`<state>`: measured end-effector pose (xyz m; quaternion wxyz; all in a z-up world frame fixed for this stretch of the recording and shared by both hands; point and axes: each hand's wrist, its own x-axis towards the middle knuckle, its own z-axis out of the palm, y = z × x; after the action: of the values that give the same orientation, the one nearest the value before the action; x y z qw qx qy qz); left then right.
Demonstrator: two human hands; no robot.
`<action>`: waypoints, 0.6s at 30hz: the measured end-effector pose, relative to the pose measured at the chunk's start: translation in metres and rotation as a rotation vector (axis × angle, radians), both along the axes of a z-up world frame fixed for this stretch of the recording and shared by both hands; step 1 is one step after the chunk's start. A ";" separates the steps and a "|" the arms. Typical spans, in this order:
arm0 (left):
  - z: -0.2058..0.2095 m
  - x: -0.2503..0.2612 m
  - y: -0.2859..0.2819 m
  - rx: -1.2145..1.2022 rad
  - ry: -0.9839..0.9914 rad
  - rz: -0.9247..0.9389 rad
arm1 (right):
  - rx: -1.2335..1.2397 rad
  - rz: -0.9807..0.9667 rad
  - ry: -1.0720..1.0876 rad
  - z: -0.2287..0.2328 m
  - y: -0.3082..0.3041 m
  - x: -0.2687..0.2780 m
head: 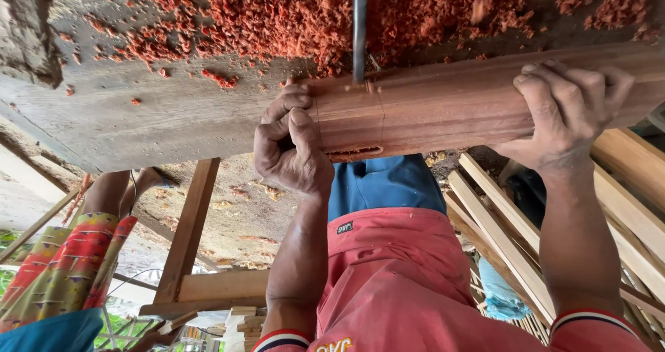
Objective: The person uses a drill press to drill holes into a rectangular piece of reddish-brown wood. They hold the wood steady with both hands while the drill bit penetrates the surface, creating wood shavings. The person repositions the wood to drill additional holes along its length.
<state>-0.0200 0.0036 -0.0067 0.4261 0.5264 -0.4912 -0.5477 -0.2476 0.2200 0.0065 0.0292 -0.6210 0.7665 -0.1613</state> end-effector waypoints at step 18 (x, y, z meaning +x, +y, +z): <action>-0.005 -0.004 -0.008 -0.037 0.116 -0.033 | -0.037 -0.070 0.003 -0.010 0.004 -0.001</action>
<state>-0.0239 -0.0046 -0.0113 0.4544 0.4778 -0.4842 -0.5751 -0.2486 0.2235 -0.0031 0.0109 -0.5943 0.7848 -0.1755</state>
